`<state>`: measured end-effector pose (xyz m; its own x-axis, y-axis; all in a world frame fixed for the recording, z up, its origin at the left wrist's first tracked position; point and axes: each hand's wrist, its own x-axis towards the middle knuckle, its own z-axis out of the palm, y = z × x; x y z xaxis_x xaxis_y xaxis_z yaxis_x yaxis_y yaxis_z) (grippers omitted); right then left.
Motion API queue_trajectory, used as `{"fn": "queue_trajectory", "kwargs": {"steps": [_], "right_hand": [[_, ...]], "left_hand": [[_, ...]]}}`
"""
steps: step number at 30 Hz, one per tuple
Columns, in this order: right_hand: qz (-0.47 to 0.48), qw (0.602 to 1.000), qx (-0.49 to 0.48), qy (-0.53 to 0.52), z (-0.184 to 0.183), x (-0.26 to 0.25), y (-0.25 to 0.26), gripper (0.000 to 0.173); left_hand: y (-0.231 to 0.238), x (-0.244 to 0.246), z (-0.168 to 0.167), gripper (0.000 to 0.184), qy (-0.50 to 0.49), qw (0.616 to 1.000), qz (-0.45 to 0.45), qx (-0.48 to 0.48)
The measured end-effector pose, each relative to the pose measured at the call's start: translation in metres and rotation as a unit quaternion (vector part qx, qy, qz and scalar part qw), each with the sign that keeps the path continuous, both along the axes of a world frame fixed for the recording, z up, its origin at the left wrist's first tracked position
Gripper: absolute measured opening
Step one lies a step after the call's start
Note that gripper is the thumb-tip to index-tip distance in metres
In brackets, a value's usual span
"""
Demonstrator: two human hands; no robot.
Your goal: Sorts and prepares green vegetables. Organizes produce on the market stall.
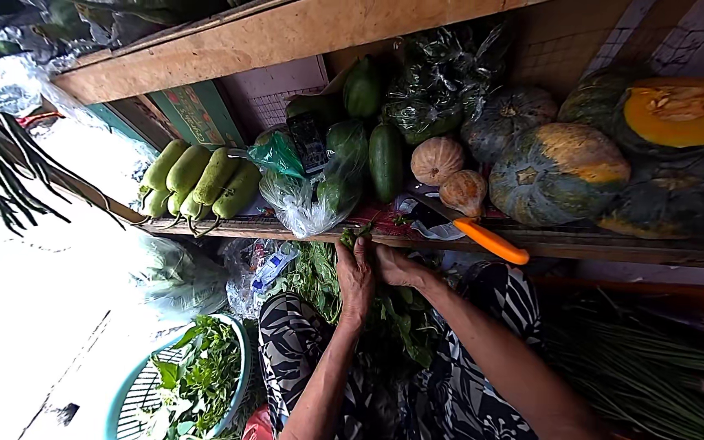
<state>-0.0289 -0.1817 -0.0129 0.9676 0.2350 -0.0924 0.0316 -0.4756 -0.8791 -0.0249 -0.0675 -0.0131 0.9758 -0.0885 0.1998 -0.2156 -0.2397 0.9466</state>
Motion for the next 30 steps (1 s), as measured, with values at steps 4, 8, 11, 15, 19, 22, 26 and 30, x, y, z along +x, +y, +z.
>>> {"fn": "queue_trajectory", "kwargs": {"steps": [4, 8, 11, 15, 19, 22, 26, 30], "right_hand": [[-0.009, 1.0, -0.017, -0.009, -0.007, 0.003, 0.003, 0.053], [-0.027, 0.999, -0.03, -0.007, -0.012, 0.005, 0.006, 0.048], [-0.041, 0.998, -0.053, 0.005, -0.012, 0.006, 0.008, 0.048], [-0.053, 0.997, -0.051, 0.012, -0.014, 0.009, 0.008, 0.051], [-0.057, 0.998, -0.033, 0.022, -0.007, 0.007, 0.007, 0.05], [-0.058, 0.997, -0.024, 0.041, -0.003, 0.006, 0.006, 0.051], [-0.062, 0.996, -0.005, 0.059, -0.001, 0.006, 0.004, 0.051], [-0.065, 0.996, 0.009, 0.059, 0.002, 0.004, 0.002, 0.05]], "left_hand": [[0.0, 0.001, -0.005, 0.037, -0.061, 0.996, 0.029, 0.064], [-0.001, 0.003, -0.009, 0.045, -0.087, 0.99, 0.046, 0.097], [0.0, 0.002, -0.009, 0.047, -0.087, 0.99, 0.045, 0.1], [0.002, 0.001, -0.011, 0.048, -0.104, 0.989, 0.031, 0.098], [0.002, -0.002, -0.018, 0.048, -0.121, 0.99, 0.02, 0.073], [0.003, 0.0, -0.023, 0.048, -0.124, 0.991, 0.016, 0.05], [0.006, 0.003, -0.023, 0.048, -0.117, 0.992, -0.015, 0.033], [0.011, 0.007, -0.025, 0.048, -0.125, 0.991, -0.041, 0.034]]}}
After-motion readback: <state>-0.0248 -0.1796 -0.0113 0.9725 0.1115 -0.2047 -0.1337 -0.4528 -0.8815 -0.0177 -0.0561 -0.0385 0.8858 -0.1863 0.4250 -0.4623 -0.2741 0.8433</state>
